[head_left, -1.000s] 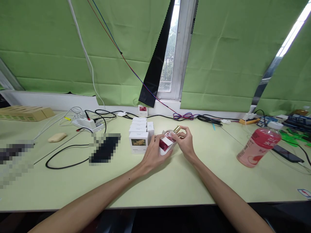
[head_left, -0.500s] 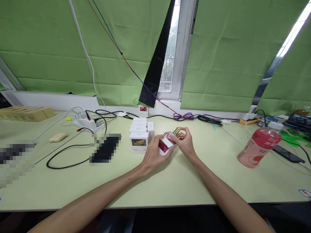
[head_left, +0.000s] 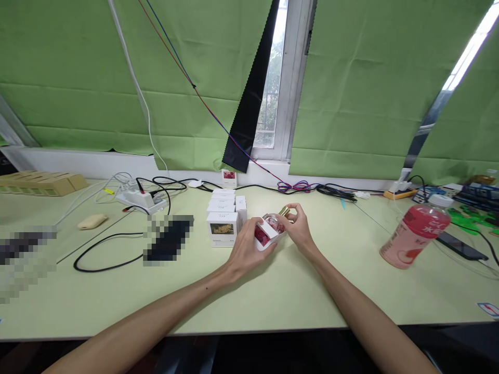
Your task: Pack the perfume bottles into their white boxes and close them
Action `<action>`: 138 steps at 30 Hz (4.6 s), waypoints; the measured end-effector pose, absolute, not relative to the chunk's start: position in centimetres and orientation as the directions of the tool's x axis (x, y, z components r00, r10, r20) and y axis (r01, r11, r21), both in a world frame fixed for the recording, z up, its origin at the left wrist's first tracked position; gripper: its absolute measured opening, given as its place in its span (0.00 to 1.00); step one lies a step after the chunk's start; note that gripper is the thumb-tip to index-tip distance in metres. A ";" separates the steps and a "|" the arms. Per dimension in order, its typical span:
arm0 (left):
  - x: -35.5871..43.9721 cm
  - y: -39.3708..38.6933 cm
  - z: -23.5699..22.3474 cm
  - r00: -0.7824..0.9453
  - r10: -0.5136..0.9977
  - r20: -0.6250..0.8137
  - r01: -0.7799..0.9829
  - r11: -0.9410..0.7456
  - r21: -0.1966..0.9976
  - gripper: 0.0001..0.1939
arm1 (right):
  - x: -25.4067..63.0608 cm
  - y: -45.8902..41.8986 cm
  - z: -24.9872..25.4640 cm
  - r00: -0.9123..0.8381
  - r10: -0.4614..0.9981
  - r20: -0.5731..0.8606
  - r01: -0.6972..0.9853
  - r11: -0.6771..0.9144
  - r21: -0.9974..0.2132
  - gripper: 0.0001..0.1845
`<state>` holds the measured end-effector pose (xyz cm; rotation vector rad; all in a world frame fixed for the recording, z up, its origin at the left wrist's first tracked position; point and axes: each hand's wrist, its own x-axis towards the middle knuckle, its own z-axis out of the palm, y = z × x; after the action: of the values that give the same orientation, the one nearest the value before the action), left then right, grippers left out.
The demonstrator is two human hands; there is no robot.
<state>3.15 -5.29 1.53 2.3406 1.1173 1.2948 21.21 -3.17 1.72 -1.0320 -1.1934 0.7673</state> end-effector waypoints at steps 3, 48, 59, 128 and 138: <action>3.2 -5.3 1.5 0.314 0.727 0.610 0.506 -0.672 0.541 0.24 | 21.2 -2.9 1.6 0.225 0.907 0.357 0.017 0.362 -0.932 0.25; 3.2 -5.4 1.9 0.346 0.726 0.594 0.462 -0.683 0.566 0.25 | 21.8 -2.4 1.3 0.150 0.916 0.371 0.159 0.348 -0.924 0.30; 3.3 -5.4 1.9 0.325 0.747 0.579 0.444 -0.662 0.604 0.23 | 21.4 -2.6 1.0 0.218 0.893 0.395 0.208 0.353 -0.912 0.30; 3.4 -5.4 1.9 0.298 0.755 0.584 0.439 -0.652 0.618 0.24 | 21.2 -2.6 0.5 0.169 0.915 0.366 0.131 0.348 -0.928 0.31; 3.4 -5.2 1.7 0.282 0.744 0.606 0.452 -0.660 0.601 0.23 | 20.9 -2.8 0.3 0.166 0.902 0.399 0.134 0.381 -0.915 0.29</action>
<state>3.44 -5.24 1.72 2.2444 1.0900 1.3231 20.88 -2.82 0.30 -1.0595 -1.3020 0.7268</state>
